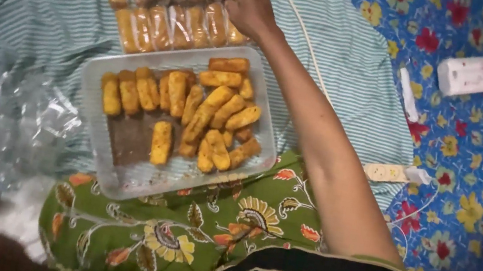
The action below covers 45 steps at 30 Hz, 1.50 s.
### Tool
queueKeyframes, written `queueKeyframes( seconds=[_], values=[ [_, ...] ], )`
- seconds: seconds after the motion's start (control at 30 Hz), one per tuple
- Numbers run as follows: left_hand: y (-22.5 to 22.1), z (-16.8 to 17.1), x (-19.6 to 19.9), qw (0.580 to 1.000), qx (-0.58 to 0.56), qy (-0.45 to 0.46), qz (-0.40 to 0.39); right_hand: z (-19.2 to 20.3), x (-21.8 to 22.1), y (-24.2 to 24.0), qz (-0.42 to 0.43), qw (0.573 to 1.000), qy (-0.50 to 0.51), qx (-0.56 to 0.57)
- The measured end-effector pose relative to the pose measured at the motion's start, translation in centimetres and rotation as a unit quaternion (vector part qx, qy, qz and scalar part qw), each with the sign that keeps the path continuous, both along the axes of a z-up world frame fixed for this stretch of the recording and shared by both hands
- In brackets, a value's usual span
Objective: A person is manually wrapping individual fried snacks into small plastic sleeves for packaging.
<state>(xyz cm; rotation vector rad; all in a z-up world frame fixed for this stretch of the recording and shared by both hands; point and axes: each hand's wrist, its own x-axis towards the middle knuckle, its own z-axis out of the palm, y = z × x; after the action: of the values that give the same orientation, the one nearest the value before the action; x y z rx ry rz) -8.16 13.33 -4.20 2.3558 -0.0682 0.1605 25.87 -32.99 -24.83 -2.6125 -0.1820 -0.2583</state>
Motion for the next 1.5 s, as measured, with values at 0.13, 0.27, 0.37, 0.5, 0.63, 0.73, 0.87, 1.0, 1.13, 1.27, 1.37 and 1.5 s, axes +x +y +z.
queueKeyframes(
  seconds=[0.13, 0.27, 0.37, 0.5, 0.63, 0.73, 0.87, 1.0, 1.13, 1.27, 1.37, 1.5],
  values=[
    [-6.3, -5.5, 0.9, 0.921, -0.185, -0.302, 0.16, 2.8, -6.1, 2.4, 0.077, 0.995, -0.013, 0.059],
    [-7.0, -12.3, 0.0, 0.972, -0.103, -0.196, 0.077, -1.2, -13.2, 1.5, 0.07, 0.994, 0.042, 0.076],
    [-8.8, -17.8, -0.2, 0.976, -0.136, -0.152, 0.074, -3.9, -20.3, 0.7, 0.067, 0.993, -0.002, 0.095],
    [-10.5, -26.0, 0.2, 0.993, -0.108, -0.052, 0.023, -1.1, -30.3, 2.3, 0.021, 0.994, 0.026, 0.101],
    [-12.8, -24.2, 0.1, 0.992, -0.088, -0.071, 0.05, -4.0, -34.3, 2.3, 0.038, 0.999, -0.025, 0.028],
    [-13.2, -24.2, 0.4, 0.986, -0.123, -0.113, 0.022, -3.0, -35.8, 3.7, 0.094, 0.989, -0.094, -0.057],
    [-14.3, -26.8, 0.8, 0.994, -0.099, -0.034, 0.022, -3.8, -35.8, 4.2, 0.067, 0.986, -0.123, -0.087],
    [-14.7, -28.2, 1.4, 0.99, -0.113, -0.069, 0.044, -3.6, -36.5, 4.5, 0.048, 0.987, -0.117, -0.101],
    [-13.9, -28.3, 1.9, 0.988, -0.102, -0.1, 0.056, -4.1, -36.2, 4.4, 0.053, 0.986, -0.116, -0.109],
    [-12.4, -27.4, 2.2, 0.98, -0.121, -0.133, 0.082, -5.1, -36.1, 3.7, 0.029, 0.988, -0.085, -0.128],
    [-10.2, -26.2, 2.0, 0.964, -0.172, -0.159, 0.123, -5.3, -36.1, 3.6, 0.032, 0.988, -0.083, -0.124],
    [-5.9, -22.3, 0.2, 0.906, -0.286, -0.18, 0.254, -5.8, -35.9, 3.2, 0.042, 0.983, -0.113, -0.138]
  ],
)
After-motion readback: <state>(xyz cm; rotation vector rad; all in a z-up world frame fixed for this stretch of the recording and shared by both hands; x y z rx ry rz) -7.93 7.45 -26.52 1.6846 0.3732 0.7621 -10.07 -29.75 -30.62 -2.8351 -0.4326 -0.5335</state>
